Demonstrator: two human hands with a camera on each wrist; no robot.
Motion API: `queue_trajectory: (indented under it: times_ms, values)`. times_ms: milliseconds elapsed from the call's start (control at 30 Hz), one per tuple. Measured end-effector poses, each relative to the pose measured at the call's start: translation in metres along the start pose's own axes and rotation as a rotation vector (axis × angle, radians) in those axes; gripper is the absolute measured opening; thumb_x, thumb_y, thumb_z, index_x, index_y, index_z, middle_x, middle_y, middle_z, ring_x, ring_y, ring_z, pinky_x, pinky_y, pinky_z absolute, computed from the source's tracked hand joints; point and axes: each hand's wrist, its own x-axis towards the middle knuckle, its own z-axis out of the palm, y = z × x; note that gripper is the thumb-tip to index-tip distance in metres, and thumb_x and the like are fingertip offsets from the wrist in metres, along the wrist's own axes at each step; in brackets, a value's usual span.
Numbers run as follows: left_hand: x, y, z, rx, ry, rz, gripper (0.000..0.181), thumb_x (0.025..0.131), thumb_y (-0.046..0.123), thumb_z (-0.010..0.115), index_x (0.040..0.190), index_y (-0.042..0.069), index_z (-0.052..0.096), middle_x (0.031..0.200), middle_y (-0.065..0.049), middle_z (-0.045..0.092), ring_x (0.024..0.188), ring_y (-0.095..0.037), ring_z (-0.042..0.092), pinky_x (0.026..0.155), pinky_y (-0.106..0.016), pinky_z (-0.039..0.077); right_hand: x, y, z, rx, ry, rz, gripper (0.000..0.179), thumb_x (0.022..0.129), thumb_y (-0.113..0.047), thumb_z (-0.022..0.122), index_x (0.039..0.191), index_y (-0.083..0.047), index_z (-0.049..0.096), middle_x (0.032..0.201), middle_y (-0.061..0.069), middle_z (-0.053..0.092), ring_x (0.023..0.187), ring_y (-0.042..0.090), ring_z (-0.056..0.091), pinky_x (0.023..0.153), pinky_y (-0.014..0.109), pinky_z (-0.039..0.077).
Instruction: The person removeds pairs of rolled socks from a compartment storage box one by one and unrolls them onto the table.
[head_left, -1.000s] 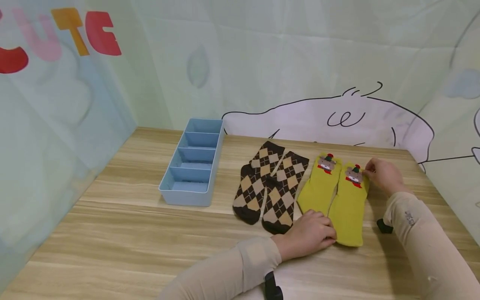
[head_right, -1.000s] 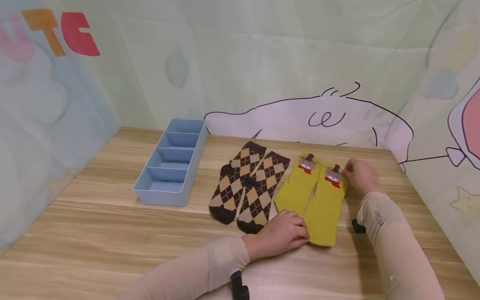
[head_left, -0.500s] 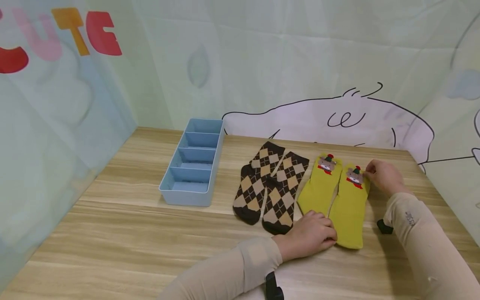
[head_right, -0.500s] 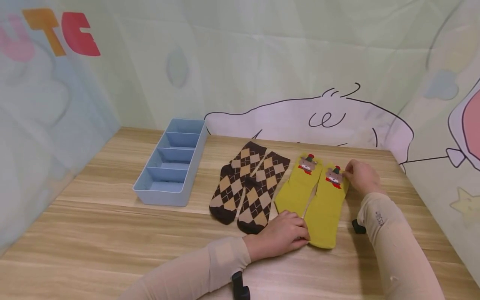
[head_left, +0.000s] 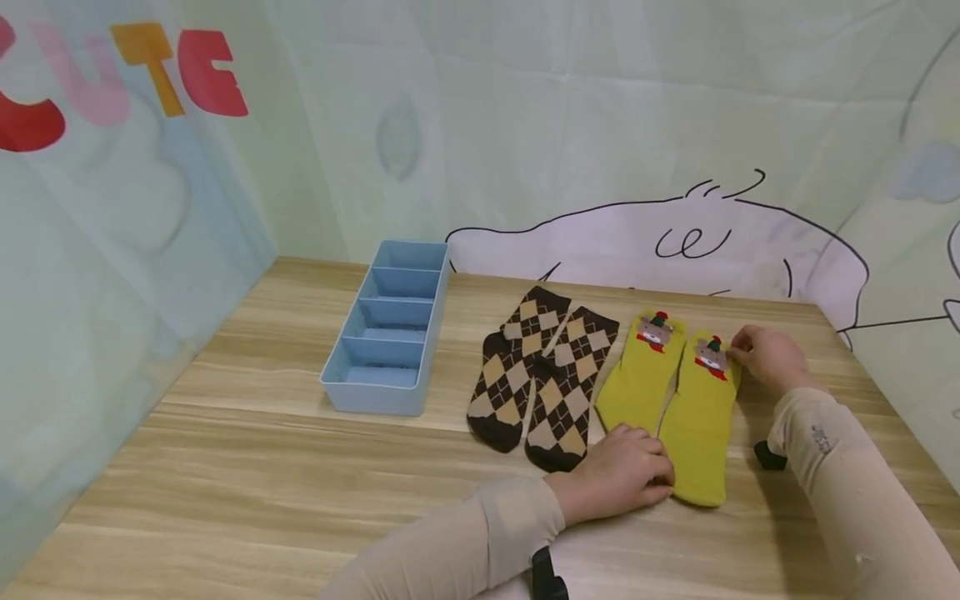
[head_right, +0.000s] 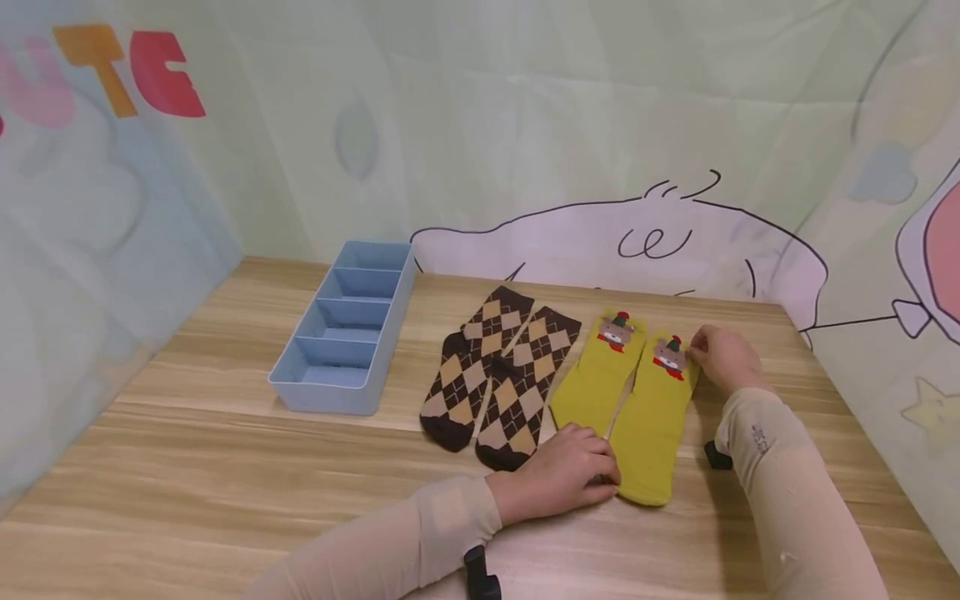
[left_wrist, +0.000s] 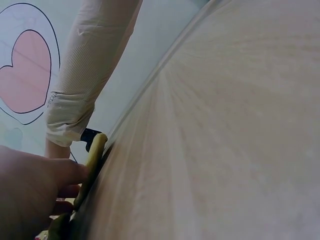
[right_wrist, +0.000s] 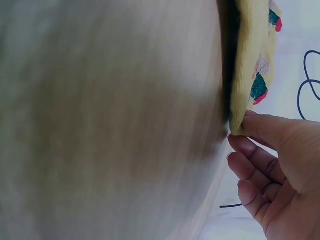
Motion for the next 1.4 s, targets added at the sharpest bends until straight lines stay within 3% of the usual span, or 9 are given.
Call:
queue_trajectory:
  times_ms: [867, 1200, 1400]
  values:
    - [-0.008, -0.005, -0.009, 0.018, 0.076, -0.070, 0.019, 0.091, 0.042, 0.062, 0.103, 0.031, 0.071, 0.107, 0.016, 0.066, 0.104, -0.002, 0.055, 0.093, -0.017, 0.037, -0.009, -0.016, -0.002, 0.063, 0.058, 0.037, 0.036, 0.098, -0.025, 0.052, 0.114, 0.007, 0.055, 0.114, 0.031, 0.058, 0.097, 0.043, 0.056, 0.079, 0.052, 0.046]
    - [-0.012, -0.011, -0.014, -0.019, 0.089, -0.116, 0.020, 0.091, 0.040, 0.062, 0.105, 0.028, 0.071, 0.113, 0.013, 0.066, 0.109, -0.005, 0.055, 0.100, -0.020, 0.038, -0.014, -0.028, -0.003, 0.065, 0.104, -0.019, 0.038, 0.098, -0.025, 0.052, 0.117, 0.008, 0.055, 0.113, 0.030, 0.061, 0.099, 0.044, 0.056, 0.081, 0.054, 0.046]
    - [-0.015, -0.016, -0.017, 0.001, 0.112, -0.152, 0.023, 0.089, 0.042, 0.063, 0.106, 0.028, 0.070, 0.114, 0.011, 0.066, 0.109, -0.006, 0.056, 0.100, -0.022, 0.039, -0.022, -0.041, -0.001, 0.081, 0.171, -0.096, 0.036, 0.097, -0.020, 0.055, 0.116, 0.010, 0.057, 0.112, 0.031, 0.062, 0.100, 0.046, 0.057, 0.082, 0.057, 0.046]
